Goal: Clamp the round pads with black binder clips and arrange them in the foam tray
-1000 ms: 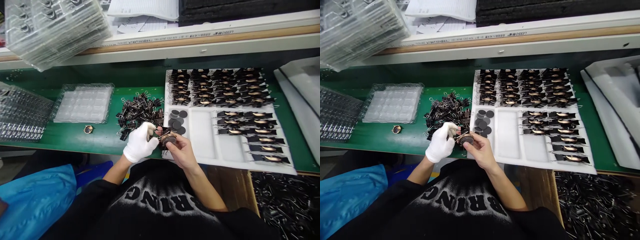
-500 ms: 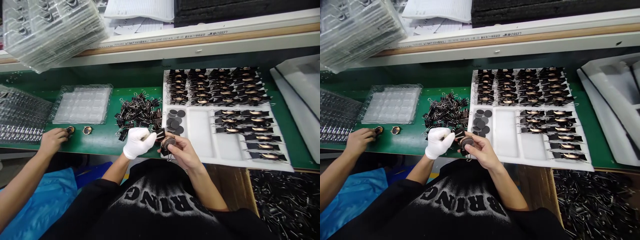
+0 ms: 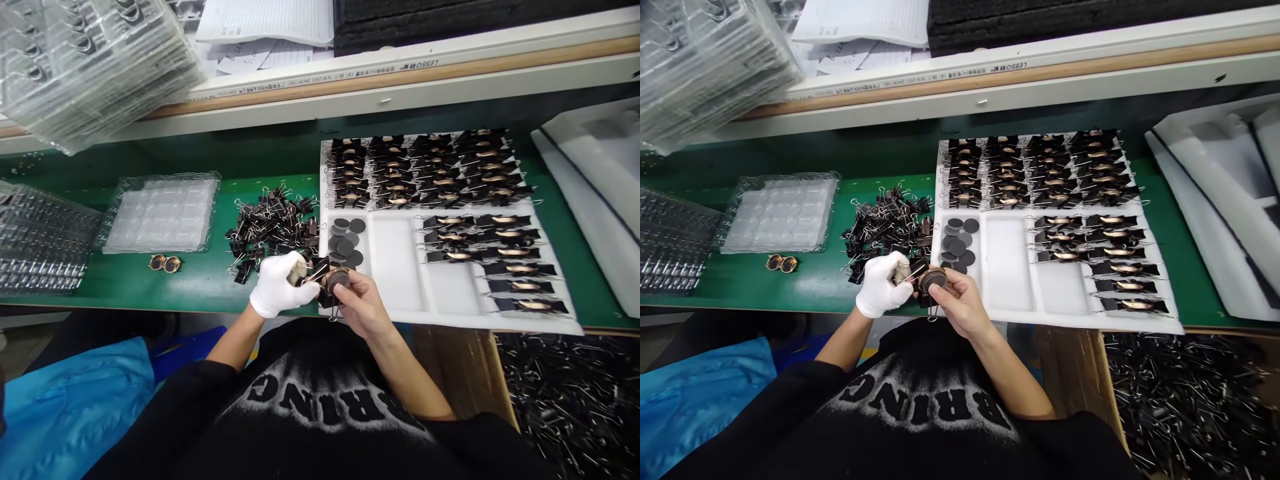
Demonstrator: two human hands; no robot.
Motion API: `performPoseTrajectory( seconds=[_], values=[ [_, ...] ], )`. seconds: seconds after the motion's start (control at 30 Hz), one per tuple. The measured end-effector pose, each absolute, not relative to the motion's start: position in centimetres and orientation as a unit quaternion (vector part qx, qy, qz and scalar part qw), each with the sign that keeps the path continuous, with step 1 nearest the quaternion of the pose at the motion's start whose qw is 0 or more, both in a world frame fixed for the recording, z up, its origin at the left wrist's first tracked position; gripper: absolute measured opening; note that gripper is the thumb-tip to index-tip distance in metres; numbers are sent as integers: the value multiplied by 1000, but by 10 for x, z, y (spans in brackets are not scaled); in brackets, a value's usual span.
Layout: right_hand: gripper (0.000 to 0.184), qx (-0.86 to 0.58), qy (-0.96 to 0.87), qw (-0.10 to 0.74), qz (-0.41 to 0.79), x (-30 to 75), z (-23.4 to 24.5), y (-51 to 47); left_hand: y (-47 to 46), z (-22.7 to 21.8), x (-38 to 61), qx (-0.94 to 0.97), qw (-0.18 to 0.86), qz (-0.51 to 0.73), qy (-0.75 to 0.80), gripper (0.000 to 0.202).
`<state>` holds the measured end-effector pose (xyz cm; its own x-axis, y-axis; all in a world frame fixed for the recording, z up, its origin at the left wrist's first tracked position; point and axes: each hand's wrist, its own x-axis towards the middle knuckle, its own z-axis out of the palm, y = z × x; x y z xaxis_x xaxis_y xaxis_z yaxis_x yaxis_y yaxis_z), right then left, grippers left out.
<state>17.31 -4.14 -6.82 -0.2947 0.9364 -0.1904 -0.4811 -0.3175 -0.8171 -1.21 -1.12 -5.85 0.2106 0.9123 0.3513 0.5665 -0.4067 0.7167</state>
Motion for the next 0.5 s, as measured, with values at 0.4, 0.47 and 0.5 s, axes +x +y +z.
performPoseTrajectory(
  seconds=[0.4,0.47,0.5],
  values=[
    [40,-378,-416,466,683,188,-72,-39,-7,-48,-16,686,294,382,545,24],
    [33,-399,-462,434,662,198,-69,-33,-2,-40,-25,715,304,350,523,24],
    [31,-408,-484,416,653,203,-67,-30,0,-35,-29,736,305,329,507,24]
  ],
)
